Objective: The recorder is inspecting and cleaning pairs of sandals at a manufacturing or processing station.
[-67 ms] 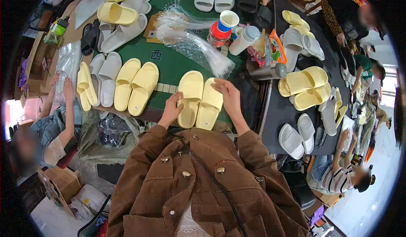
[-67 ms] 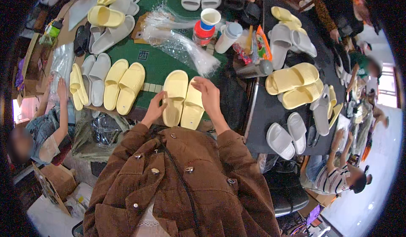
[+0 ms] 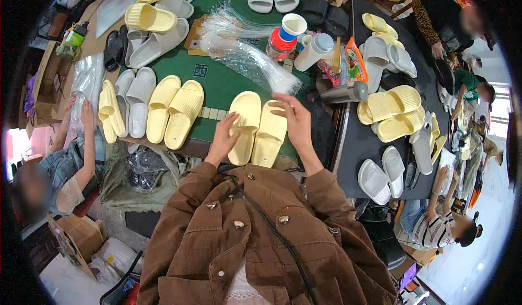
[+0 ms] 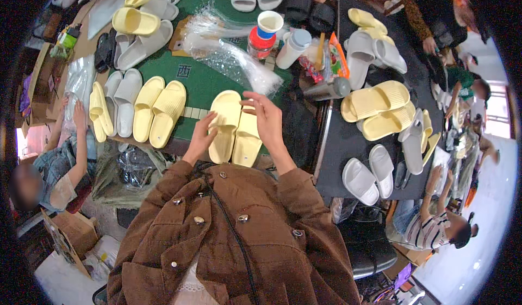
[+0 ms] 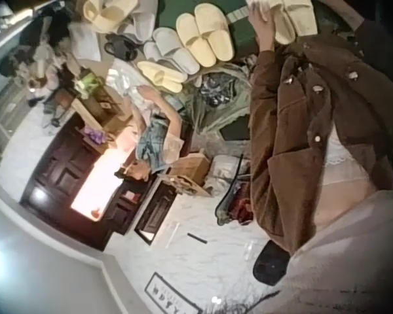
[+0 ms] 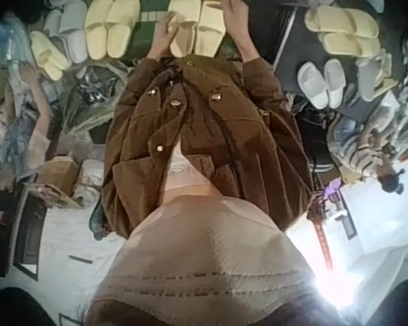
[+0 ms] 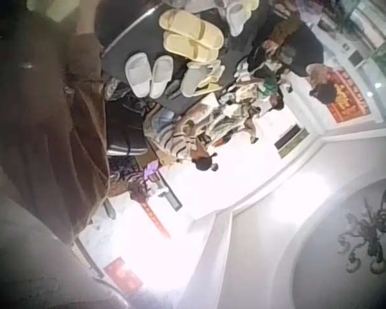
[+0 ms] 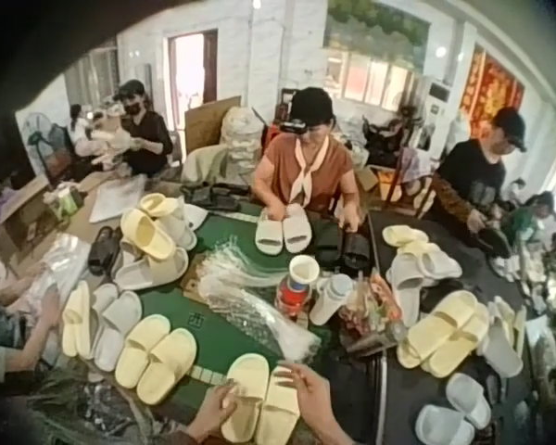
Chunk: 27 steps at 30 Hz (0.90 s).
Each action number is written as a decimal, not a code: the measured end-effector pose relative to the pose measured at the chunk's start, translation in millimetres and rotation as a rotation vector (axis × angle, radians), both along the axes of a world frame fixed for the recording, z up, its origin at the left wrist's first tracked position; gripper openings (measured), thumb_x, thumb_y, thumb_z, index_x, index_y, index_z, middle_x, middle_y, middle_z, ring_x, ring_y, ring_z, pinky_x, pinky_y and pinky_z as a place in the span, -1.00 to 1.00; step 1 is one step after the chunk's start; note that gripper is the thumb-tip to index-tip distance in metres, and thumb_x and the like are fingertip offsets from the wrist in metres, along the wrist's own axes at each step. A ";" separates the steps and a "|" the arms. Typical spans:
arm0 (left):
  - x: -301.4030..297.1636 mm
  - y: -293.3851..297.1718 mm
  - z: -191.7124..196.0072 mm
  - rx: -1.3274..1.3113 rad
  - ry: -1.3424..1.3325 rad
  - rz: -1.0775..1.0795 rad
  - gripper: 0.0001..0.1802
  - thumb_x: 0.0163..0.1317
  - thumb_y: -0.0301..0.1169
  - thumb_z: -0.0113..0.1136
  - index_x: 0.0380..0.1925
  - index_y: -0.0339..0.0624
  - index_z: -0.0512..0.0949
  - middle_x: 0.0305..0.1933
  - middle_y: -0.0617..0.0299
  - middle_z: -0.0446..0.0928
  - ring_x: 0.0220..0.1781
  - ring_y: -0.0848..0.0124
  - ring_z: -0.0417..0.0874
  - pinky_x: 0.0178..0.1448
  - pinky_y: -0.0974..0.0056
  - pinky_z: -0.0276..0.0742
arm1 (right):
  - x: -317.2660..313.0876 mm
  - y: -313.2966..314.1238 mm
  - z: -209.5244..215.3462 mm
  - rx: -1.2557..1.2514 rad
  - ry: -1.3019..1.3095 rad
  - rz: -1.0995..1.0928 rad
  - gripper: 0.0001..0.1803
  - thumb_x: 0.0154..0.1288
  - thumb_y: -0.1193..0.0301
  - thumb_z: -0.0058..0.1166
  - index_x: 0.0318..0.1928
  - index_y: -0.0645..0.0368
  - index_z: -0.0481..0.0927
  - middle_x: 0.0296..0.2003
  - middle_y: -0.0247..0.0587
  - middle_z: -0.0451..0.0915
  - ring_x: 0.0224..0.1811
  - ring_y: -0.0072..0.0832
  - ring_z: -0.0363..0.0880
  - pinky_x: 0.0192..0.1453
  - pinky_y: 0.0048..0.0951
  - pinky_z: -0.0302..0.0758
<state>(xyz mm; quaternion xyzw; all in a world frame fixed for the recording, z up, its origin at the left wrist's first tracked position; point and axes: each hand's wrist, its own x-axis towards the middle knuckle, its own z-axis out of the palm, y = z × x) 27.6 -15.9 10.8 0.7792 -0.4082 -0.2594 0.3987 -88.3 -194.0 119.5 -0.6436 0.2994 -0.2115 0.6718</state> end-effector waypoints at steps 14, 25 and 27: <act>-17.6 -16.4 95.0 -0.164 0.477 -0.033 -0.86 0.15 -0.51 0.03 -0.26 -0.26 0.47 -0.41 0.26 0.48 -0.40 0.44 0.46 -0.27 0.41 0.37 | -31.6 -0.6 30.6 0.186 -0.225 -0.102 -0.75 0.38 0.41 -0.27 -0.03 0.27 0.34 -0.33 -0.21 0.51 -0.36 -0.59 0.45 -0.20 -0.59 0.41; -19.5 -7.5 105.2 -0.132 0.103 -0.070 -0.63 0.05 -0.56 0.08 -0.06 -0.16 0.44 -0.04 0.16 0.37 -0.41 0.39 0.45 -0.28 0.36 0.41 | -63.8 14.2 12.9 0.293 -0.083 -0.038 -0.86 0.36 0.46 -0.26 -0.22 0.26 0.35 -0.38 -0.17 0.52 -0.41 -0.55 0.49 -0.26 -0.54 0.45; -34.8 -26.2 117.2 -0.196 0.323 -0.123 -0.62 0.08 -0.56 0.07 -0.03 -0.19 0.42 -0.12 0.18 0.43 -0.42 0.44 0.46 -0.27 0.39 0.40 | -52.1 28.2 18.1 0.322 -0.084 0.040 -0.85 0.36 0.41 -0.23 -0.25 0.22 0.38 -0.37 -0.23 0.51 -0.40 -0.57 0.48 -0.24 -0.56 0.43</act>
